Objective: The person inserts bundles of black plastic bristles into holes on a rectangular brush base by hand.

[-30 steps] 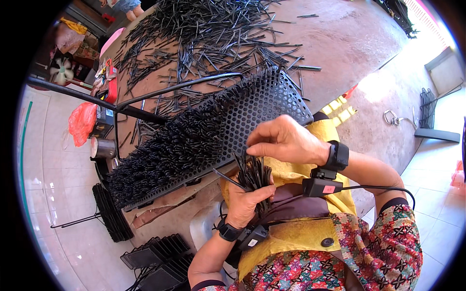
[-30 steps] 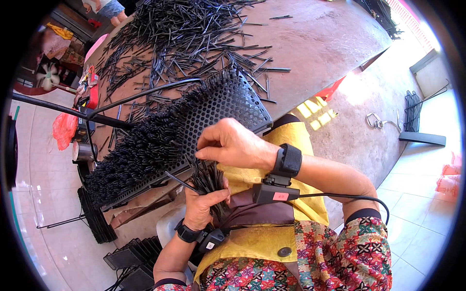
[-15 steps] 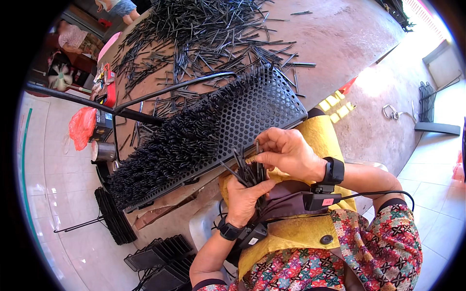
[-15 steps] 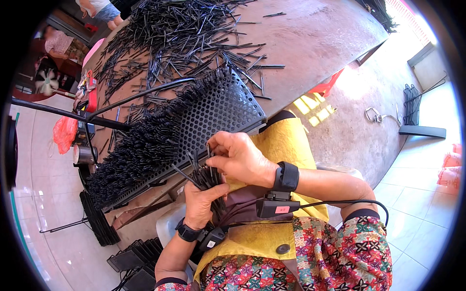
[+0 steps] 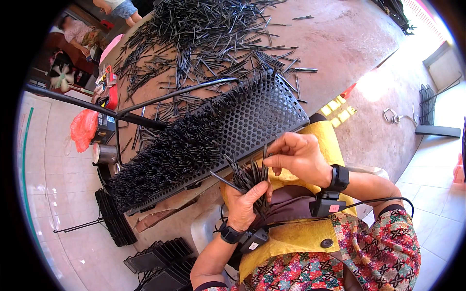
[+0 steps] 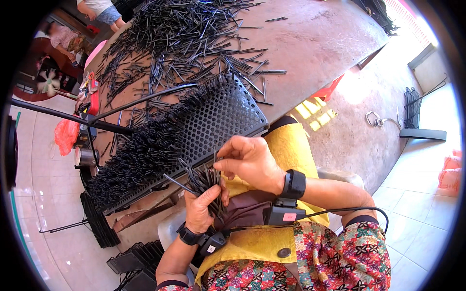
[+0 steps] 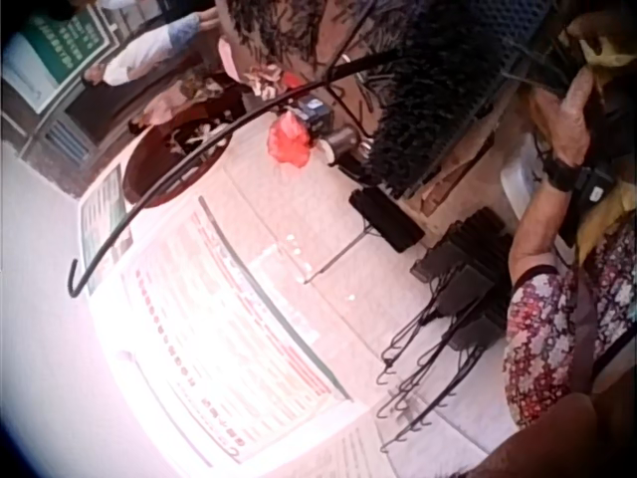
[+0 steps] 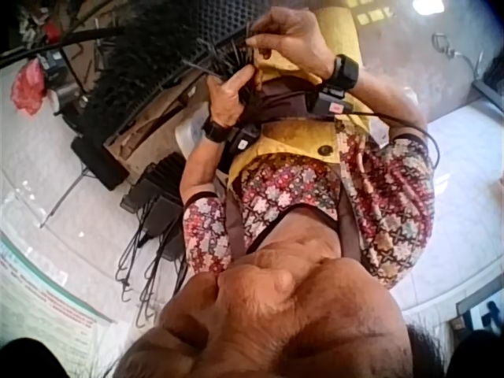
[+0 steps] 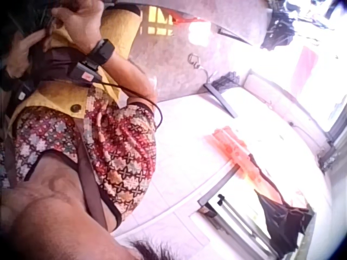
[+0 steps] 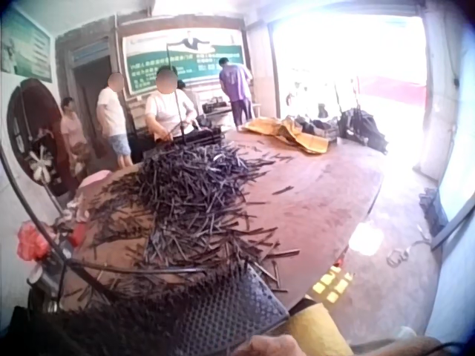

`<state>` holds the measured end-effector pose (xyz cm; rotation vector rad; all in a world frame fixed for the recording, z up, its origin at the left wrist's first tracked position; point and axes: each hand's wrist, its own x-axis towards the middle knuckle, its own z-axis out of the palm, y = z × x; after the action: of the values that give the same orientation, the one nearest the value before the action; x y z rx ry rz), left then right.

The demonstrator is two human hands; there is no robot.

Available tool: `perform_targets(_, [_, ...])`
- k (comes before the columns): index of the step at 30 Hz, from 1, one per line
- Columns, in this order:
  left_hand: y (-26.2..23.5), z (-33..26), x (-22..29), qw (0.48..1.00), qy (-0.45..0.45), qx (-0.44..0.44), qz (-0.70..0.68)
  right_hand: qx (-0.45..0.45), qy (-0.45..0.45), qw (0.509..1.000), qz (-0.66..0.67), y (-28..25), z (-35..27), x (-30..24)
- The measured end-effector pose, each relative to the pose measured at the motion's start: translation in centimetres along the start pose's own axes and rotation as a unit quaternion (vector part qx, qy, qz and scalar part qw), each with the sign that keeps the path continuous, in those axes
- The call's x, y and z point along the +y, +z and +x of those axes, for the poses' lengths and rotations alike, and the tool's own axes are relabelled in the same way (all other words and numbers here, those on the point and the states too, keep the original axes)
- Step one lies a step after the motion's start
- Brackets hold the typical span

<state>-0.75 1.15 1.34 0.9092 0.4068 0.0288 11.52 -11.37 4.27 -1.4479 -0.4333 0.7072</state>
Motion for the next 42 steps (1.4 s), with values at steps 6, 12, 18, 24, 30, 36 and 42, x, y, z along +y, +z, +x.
perform_targets(6, [0.3,-0.4,0.5,0.999,-0.029,-0.010,-0.036,0.026,-0.004,0.996,0.087,-0.9,0.1,0.3])
perform_targets(12, [-0.4,-0.3,-0.2,0.999,-0.028,0.009,-0.044,0.148,-0.072,0.979,0.120,-3.0,1.5,-0.6])
perform_targets(18, [-0.8,0.3,-0.6,0.999,-0.019,0.031,-0.004,0.067,-0.006,0.997,0.046,-2.7,3.4,-2.0])
perform_targets(24, [-0.7,0.3,-0.5,0.998,0.011,0.062,-0.013,-0.016,0.043,0.997,0.069,-2.5,3.3,-1.5])
perform_targets(30, [0.0,0.2,-0.9,0.992,0.028,0.120,0.030,-0.083,0.045,0.995,-0.012,0.2,-0.1,1.5])
perform_targets(36, [-0.2,0.0,-0.4,0.997,-0.016,0.067,0.035,0.166,-0.137,0.977,0.000,-2.8,3.2,-0.8])
perform_targets(42, [-0.2,-0.1,-0.8,0.998,-0.026,0.054,0.029,0.205,-0.375,0.880,-0.209,-1.9,8.5,-2.6])
